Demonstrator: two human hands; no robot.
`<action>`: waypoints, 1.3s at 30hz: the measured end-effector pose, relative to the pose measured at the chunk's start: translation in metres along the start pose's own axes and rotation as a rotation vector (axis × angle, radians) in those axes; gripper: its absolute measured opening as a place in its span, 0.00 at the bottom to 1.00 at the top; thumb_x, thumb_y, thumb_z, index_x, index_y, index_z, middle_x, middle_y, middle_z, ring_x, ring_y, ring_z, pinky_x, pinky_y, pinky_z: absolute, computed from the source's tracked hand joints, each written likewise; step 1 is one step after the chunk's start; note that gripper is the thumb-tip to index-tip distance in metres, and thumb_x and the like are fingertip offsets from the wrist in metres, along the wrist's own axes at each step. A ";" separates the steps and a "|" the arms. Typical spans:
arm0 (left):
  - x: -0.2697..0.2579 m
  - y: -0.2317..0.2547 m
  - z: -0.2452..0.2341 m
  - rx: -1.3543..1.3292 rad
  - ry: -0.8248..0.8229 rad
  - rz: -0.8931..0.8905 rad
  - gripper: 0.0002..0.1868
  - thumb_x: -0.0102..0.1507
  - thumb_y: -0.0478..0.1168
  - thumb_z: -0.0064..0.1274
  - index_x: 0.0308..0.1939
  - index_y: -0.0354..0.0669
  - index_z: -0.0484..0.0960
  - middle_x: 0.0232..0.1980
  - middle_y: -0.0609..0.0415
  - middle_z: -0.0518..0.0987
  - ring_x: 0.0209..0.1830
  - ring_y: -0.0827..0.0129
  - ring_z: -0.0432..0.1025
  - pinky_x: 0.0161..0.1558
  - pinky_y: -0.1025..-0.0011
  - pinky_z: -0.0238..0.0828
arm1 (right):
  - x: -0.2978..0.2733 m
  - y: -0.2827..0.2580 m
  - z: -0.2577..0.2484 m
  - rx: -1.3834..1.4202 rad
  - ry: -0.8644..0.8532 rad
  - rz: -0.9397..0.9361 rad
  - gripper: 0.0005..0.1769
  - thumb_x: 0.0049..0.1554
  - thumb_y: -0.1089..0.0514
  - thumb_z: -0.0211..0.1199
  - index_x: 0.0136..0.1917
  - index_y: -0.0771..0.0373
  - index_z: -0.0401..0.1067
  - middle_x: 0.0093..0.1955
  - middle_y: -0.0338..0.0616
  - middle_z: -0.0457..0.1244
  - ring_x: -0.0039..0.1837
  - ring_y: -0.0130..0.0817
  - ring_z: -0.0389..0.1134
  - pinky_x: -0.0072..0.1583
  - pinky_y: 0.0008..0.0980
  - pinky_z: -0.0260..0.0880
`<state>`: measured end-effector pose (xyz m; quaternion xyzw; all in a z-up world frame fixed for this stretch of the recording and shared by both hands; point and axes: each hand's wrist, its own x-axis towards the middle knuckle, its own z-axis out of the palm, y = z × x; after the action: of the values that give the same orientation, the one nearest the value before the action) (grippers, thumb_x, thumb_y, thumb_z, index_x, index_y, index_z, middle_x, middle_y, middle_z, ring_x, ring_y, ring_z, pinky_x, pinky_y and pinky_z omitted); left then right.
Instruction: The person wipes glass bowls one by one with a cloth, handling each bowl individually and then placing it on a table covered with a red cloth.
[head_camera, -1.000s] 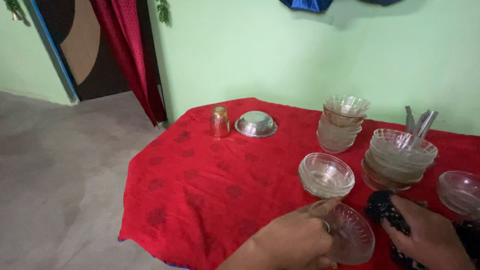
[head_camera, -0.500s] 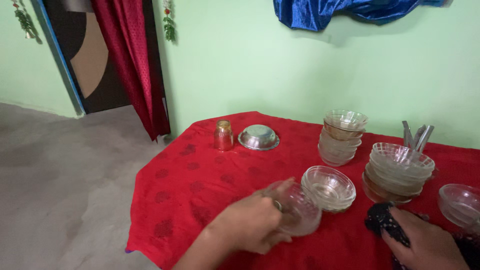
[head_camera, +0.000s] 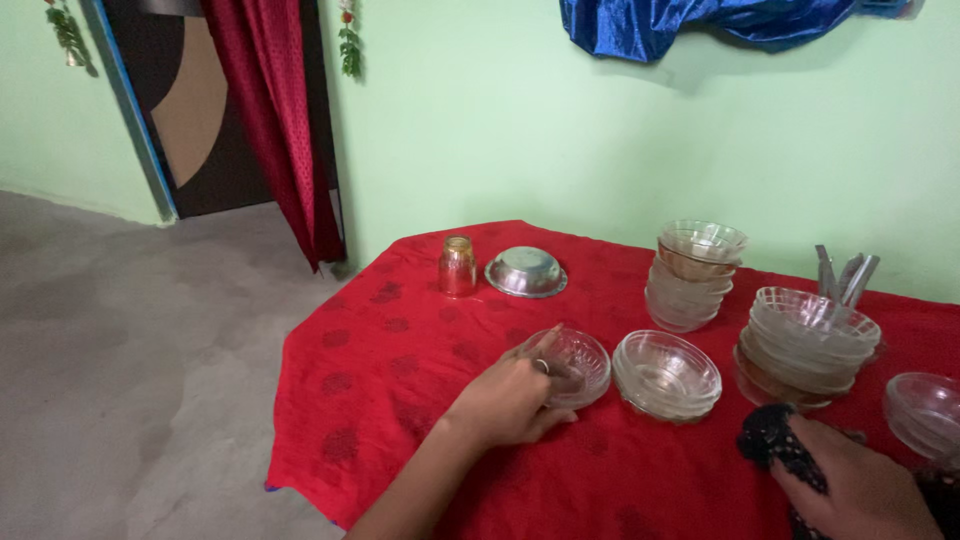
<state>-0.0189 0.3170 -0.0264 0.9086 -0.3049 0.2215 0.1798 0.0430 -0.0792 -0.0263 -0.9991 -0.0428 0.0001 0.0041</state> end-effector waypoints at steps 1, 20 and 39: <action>0.000 -0.002 0.001 0.004 0.000 -0.003 0.22 0.62 0.52 0.59 0.53 0.42 0.86 0.53 0.41 0.83 0.78 0.46 0.57 0.70 0.49 0.56 | 0.004 0.004 0.004 0.002 0.000 -0.005 0.31 0.56 0.41 0.64 0.68 0.52 0.63 0.54 0.43 0.72 0.55 0.32 0.78 0.61 0.34 0.77; 0.003 0.008 0.012 0.135 0.280 -0.026 0.45 0.61 0.69 0.52 0.76 0.49 0.66 0.74 0.34 0.68 0.79 0.45 0.57 0.74 0.38 0.48 | 0.101 0.097 0.090 0.148 0.031 -0.263 0.30 0.48 0.48 0.72 0.63 0.52 0.69 0.48 0.40 0.69 0.50 0.29 0.75 0.56 0.31 0.74; 0.006 0.010 0.002 0.201 0.171 -0.052 0.50 0.59 0.71 0.52 0.75 0.42 0.65 0.75 0.35 0.64 0.78 0.45 0.55 0.73 0.44 0.47 | 0.036 0.032 0.033 0.008 -0.003 0.006 0.37 0.55 0.44 0.66 0.74 0.47 0.58 0.65 0.37 0.68 0.67 0.28 0.74 0.72 0.34 0.72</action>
<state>-0.0202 0.3060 -0.0237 0.9074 -0.2410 0.3230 0.1189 0.0813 -0.1081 -0.0592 -0.9992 -0.0398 0.0017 0.0078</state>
